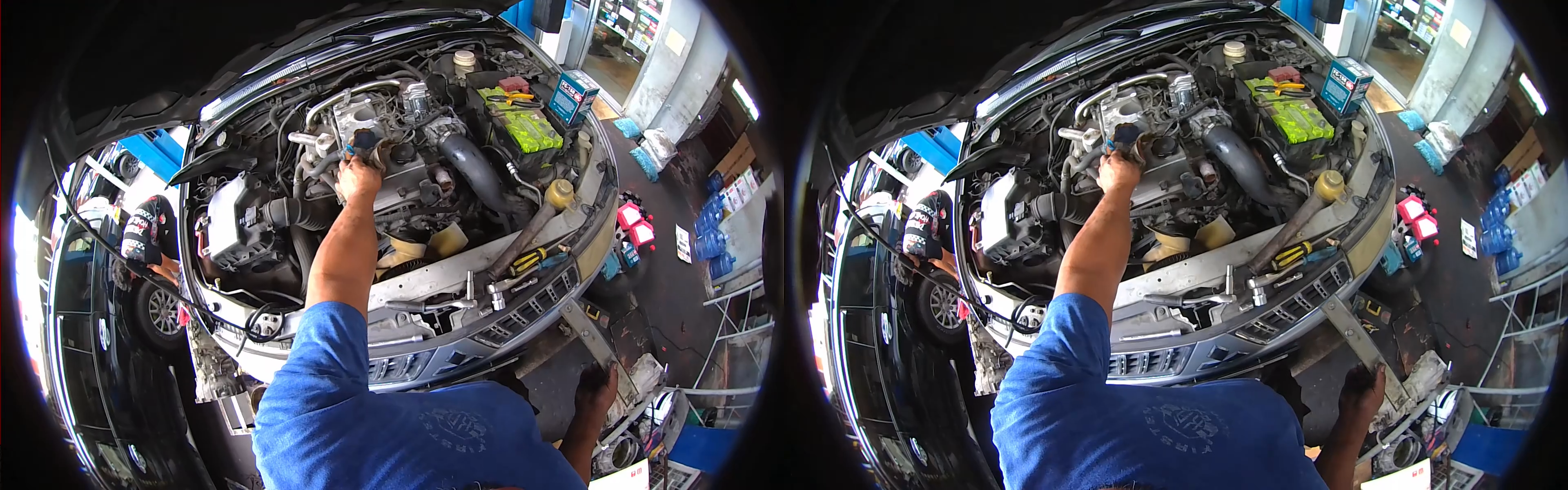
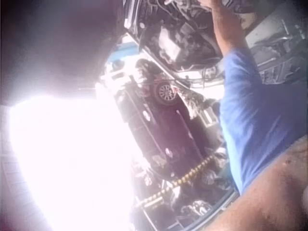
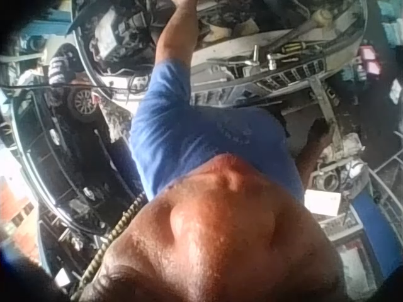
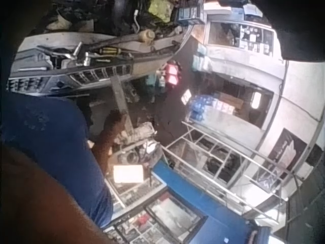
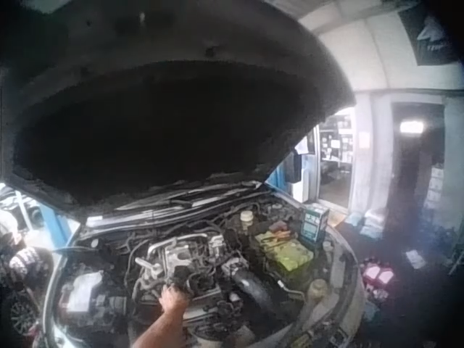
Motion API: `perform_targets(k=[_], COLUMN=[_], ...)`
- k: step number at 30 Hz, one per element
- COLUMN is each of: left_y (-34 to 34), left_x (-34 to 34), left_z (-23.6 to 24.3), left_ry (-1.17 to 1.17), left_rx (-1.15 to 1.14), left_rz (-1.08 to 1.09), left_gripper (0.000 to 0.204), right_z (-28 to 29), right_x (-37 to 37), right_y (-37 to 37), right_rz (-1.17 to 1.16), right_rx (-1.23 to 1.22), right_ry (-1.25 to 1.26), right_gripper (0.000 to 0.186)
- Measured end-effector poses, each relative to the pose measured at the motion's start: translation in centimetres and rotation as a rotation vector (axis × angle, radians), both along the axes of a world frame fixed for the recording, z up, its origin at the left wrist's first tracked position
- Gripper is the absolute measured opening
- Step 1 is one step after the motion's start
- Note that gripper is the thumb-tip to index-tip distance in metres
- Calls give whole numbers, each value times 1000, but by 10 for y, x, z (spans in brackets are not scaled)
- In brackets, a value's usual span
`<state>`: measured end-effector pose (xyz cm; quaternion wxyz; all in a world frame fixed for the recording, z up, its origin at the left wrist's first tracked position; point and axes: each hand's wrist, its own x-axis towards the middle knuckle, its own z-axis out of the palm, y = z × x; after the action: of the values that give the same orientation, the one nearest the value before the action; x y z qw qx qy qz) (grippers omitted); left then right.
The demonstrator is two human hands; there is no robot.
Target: Repairing or maintaining components within the engine bay of a vehicle.
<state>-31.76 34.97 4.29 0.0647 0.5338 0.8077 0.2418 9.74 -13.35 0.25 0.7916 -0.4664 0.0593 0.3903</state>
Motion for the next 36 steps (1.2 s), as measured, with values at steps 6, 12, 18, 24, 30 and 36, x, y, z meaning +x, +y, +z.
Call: perform_targets(k=[6, 12, 18, 24, 30, 36], left_y=[15, -41, -208, -334, -386, -403], left_x=[-44, -107, -122, -144, -155, -144], left_z=[8, 33, 56, 20, -46, -101], left_ry=[-7, -227, -613, -833, -373, -113], left_rx=[392, 508, 298, 43, 291, 7], left_rz=[-58, -156, -387, -252, -293, -88], left_gripper=[39, 35, 12, 18, 10, 21], right_z=[3, 3, 5, 21, 36, 39], right_x=[-6, 2, 12, 0, -21, -35], right_y=[6, 19, 53, 108, 141, 134], right_rz=[26, -4, 67, 224, 368, 422], right_rx=[-8, -34, 27, 101, 147, 134], right_ry=[-7, 18, 51, 115, 56, 45], right_gripper=[26, 24, 25, 18, 14, 13])
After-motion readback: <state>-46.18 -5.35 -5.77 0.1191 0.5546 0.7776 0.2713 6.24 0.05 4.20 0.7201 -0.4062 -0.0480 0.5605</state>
